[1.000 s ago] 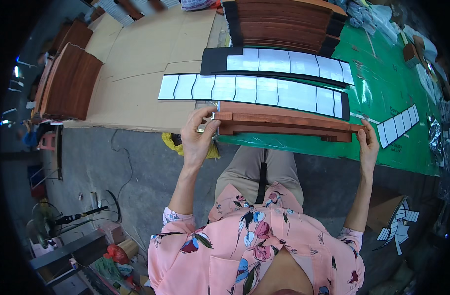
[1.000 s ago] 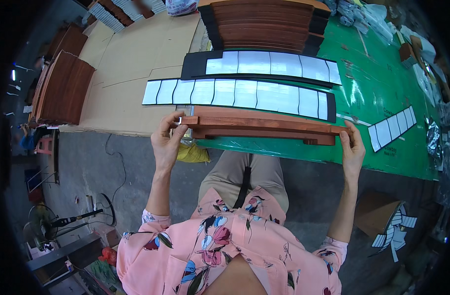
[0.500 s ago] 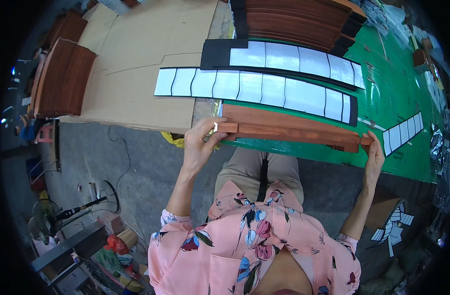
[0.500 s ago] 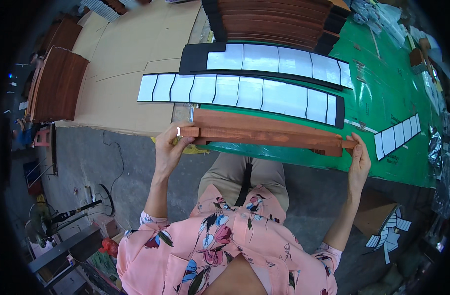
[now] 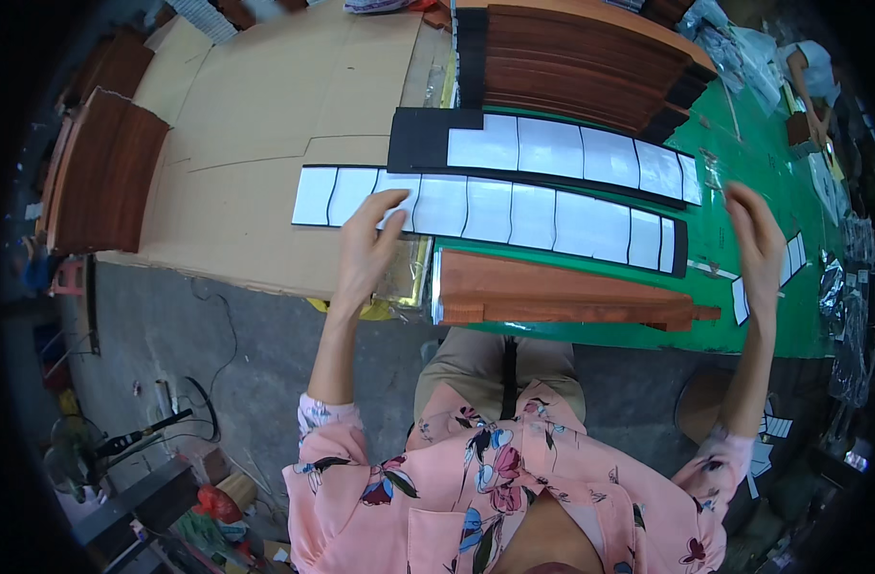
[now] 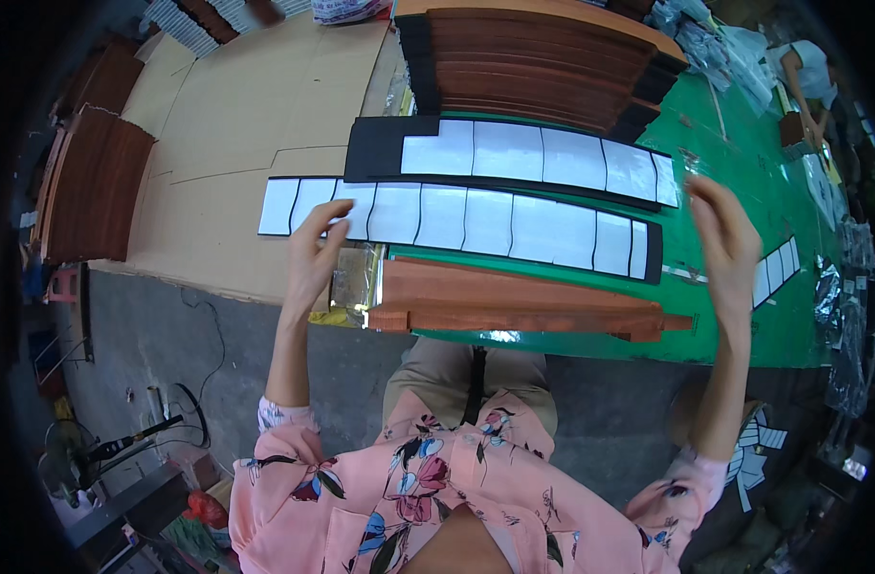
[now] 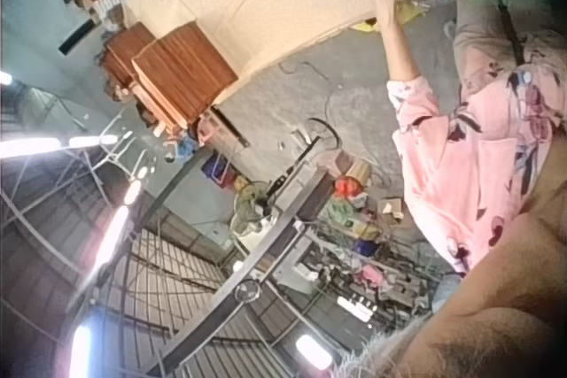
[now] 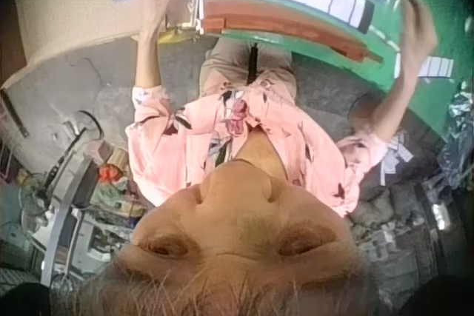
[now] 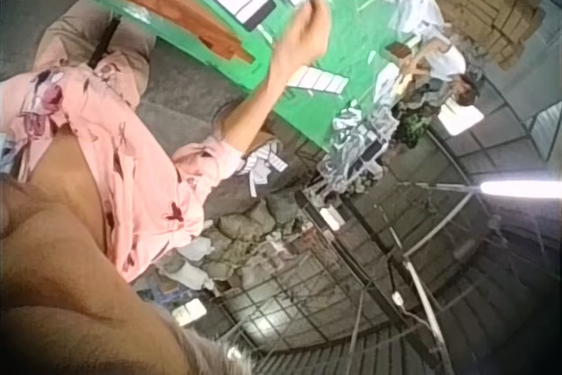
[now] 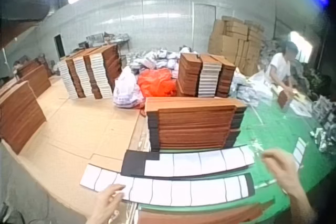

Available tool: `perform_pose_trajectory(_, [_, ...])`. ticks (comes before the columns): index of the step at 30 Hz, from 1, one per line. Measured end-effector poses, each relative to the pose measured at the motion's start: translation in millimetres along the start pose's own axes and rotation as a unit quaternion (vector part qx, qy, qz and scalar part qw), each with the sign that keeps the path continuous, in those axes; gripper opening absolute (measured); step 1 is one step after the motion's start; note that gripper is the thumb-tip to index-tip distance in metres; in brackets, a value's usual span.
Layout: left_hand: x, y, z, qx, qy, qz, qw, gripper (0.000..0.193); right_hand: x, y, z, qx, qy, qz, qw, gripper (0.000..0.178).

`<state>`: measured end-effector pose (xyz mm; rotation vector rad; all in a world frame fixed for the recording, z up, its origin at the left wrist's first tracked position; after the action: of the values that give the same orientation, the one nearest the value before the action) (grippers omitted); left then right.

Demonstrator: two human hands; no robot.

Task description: Applying adhesive strips or components to wooden furniture parts at a manufacturing workstation.

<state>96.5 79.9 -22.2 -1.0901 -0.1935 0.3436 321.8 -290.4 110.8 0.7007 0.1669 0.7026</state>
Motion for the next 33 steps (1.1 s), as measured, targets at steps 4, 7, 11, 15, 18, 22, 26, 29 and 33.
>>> perform_pose_trajectory(4, [49, -12, -35, 0.224, 0.032, -0.144, 0.963, 0.028, 94, 77, -113, -0.167, 0.208, 0.212, 0.940, 0.019])
perform_pose_trajectory(7, [70, -6, -51, 0.332, -0.005, -0.164, 0.929, 0.028, 140, 90, -205, -0.267, 0.294, 0.227, 0.889, 0.019])
perform_pose_trajectory(11, [82, 0, -63, 0.382, -0.016, -0.151, 0.912, 0.034, 178, 80, -272, -0.254, 0.250, 0.249, 0.900, 0.017])
perform_pose_trajectory(15, [83, 2, -65, 0.379, -0.012, -0.158, 0.912, 0.037, 193, 76, -291, -0.262, 0.224, 0.260, 0.902, 0.019])
perform_pose_trajectory(18, [83, 3, -62, 0.371, -0.020, -0.168, 0.913, 0.038, 198, 73, -297, -0.295, 0.210, 0.288, 0.887, 0.013])
perform_pose_trajectory(22, [82, 3, -59, 0.368, -0.027, -0.174, 0.913, 0.038, 189, 77, -303, -0.377, 0.186, 0.377, 0.825, 0.008])
perform_pose_trajectory(26, [78, 7, -58, 0.363, -0.030, -0.177, 0.914, 0.038, 190, 81, -304, -0.368, 0.193, 0.375, 0.829, 0.009])
perform_pose_trajectory(29, [78, 4, -65, 0.350, -0.026, -0.181, 0.919, 0.038, 214, 55, -274, -0.158, 0.269, 0.188, 0.931, 0.016])
perform_pose_trajectory(33, [81, 9, -67, 0.370, -0.009, -0.178, 0.912, 0.037, 186, 54, -215, -0.026, 0.321, 0.059, 0.945, 0.017])
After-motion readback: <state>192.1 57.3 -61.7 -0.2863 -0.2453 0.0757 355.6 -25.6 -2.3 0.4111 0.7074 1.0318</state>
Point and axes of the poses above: each hand's wrist, its own x-axis towards the middle knuckle, its own z-axis out of the back of the hand, y = z × x, the point moved 6 cm from there along x, towards the middle knuckle, and after that the axes turned 12 degrees about y, right-handed, at the moved point
